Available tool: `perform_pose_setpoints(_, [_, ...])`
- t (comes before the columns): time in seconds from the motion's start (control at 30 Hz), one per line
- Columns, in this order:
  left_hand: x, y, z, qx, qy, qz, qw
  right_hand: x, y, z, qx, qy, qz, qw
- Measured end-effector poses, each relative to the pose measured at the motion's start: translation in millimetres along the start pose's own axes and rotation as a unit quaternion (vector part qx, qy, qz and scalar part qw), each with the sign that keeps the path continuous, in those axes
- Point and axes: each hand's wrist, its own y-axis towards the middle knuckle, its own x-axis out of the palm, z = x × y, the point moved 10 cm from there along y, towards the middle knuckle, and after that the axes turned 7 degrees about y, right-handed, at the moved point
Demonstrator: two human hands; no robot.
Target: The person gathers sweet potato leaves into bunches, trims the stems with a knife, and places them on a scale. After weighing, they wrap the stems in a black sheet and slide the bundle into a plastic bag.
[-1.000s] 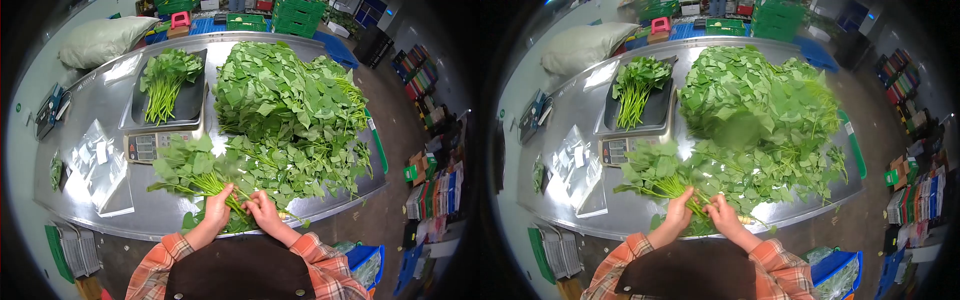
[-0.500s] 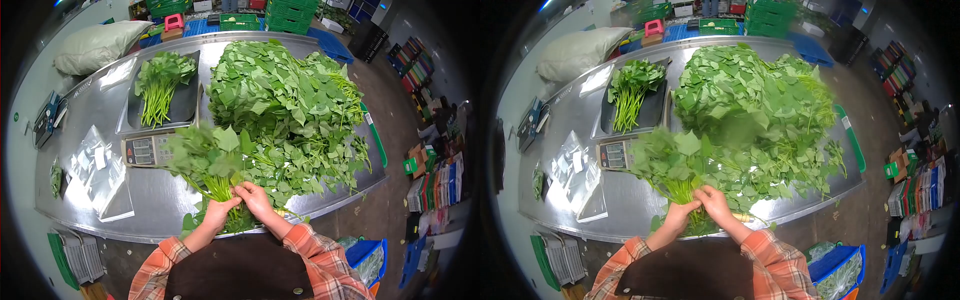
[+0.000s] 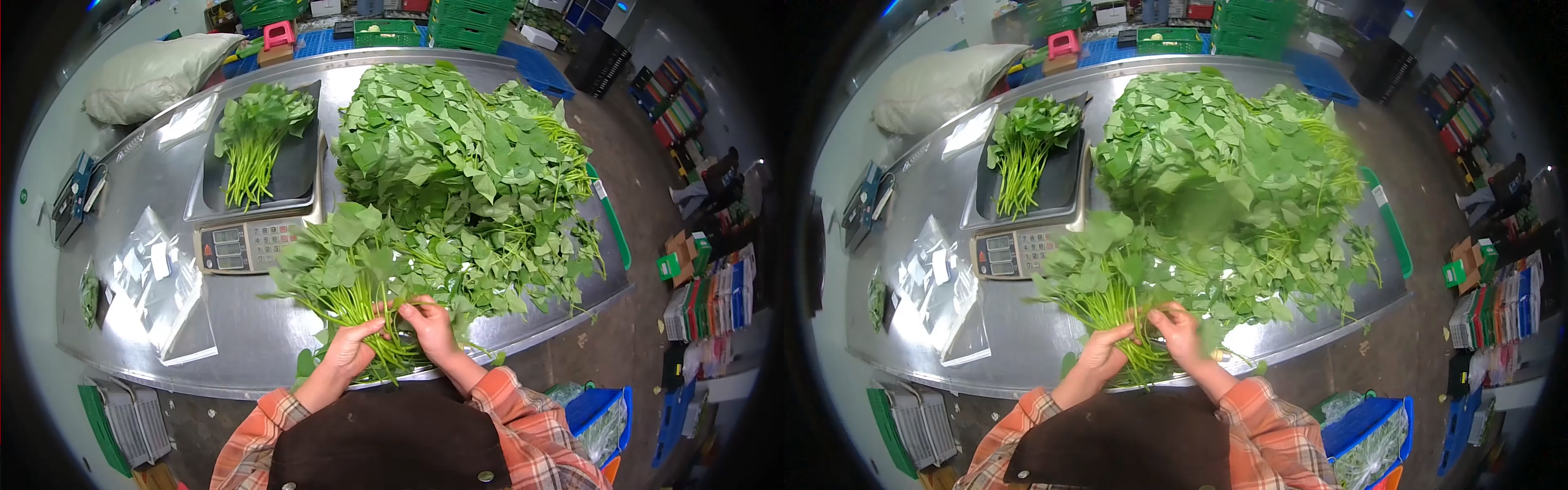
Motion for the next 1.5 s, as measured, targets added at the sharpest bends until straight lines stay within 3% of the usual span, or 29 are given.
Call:
perform_pose_setpoints(0.07, [0,1,-11,-0.046,-0.051,-0.013,0.998,-5,2,13,0.021,-0.05,-0.009,0.999])
perform_pose_setpoints(0.1, [-2,2,-16,-0.053,-0.09,0.005,0.995,2,3,-2,-0.074,-0.132,-0.039,0.988])
perform_pose_setpoints(0.17, [-13,9,-23,-0.074,-0.099,0.005,0.992,28,-6,-30,-0.259,-0.288,-0.096,0.917])
perform_pose_setpoints(0.27, [-23,7,-22,-0.086,-0.065,0.044,0.993,51,-18,-40,-0.248,-0.329,-0.181,0.893])
perform_pose_setpoints(0.33, [-20,5,-13,-0.062,-0.045,0.066,0.995,53,-24,-32,-0.195,-0.314,-0.198,0.908])
perform_pose_setpoints(0.4, [-64,18,-19,-0.075,-0.067,0.156,0.983,49,-40,-19,-0.115,-0.309,-0.228,0.916])
perform_pose_setpoints(0.43, [-77,22,-12,-0.041,-0.058,0.168,0.983,49,-49,-13,-0.084,-0.323,-0.272,0.903])
perform_pose_setpoints(0.5, [-82,24,5,0.007,-0.032,0.176,0.984,41,-61,-32,0.06,-0.063,-0.308,0.947])
perform_pose_setpoints(0.53, [-78,19,11,0.02,-0.017,0.175,0.984,42,-70,-44,0.133,0.071,-0.315,0.937])
perform_pose_setpoints(0.63, [-48,7,25,0.023,0.026,0.12,0.992,42,-69,-99,0.087,0.209,-0.281,0.933])
perform_pose_setpoints(0.73, [-12,5,25,0.022,0.05,0.03,0.998,6,-28,-52,0.174,0.18,-0.049,0.967])
perform_pose_setpoints(0.83, [7,-4,26,0.005,0.086,0.009,0.996,5,-2,-15,0.183,0.047,-0.066,0.98])
perform_pose_setpoints(0.87, [7,-5,25,0.014,0.123,0.007,0.992,11,6,-20,0.121,-0.087,-0.07,0.986])
perform_pose_setpoints(0.93, [7,-5,21,0.031,0.197,0.001,0.98,27,20,-26,-0.011,-0.344,-0.072,0.936])
perform_pose_setpoints(1.03, [10,-8,23,0.078,0.229,-0.003,0.97,42,22,-22,-0.091,-0.387,-0.121,0.91])
perform_pose_setpoints(1.13, [7,-6,23,0.054,0.168,0.009,0.984,16,27,3,0.007,-0.248,-0.063,0.967])
perform_pose_setpoints(1.17, [4,-6,20,0.027,0.122,0.018,0.992,14,24,-1,0.011,-0.24,-0.052,0.969])
perform_pose_setpoints(1.27, [-20,2,10,-0.012,-0.065,0.012,0.998,9,12,-16,-0.036,0.045,-0.011,0.998])
perform_pose_setpoints(1.33, [-24,5,19,-0.008,-0.155,0.002,0.988,15,0,-4,0.025,-0.037,-0.128,0.991])
perform_pose_setpoints(1.37, [-15,-8,30,-0.016,-0.152,0.068,0.986,24,-13,-6,0.067,-0.085,-0.198,0.974])
perform_pose_setpoints(1.47, [-11,-11,40,0.001,-0.105,0.051,0.993,25,-37,20,0.173,-0.26,-0.323,0.894])
perform_pose_setpoints(1.5, [-1,-11,43,0.002,-0.147,-0.071,0.987,22,-39,26,0.213,-0.281,-0.344,0.87])
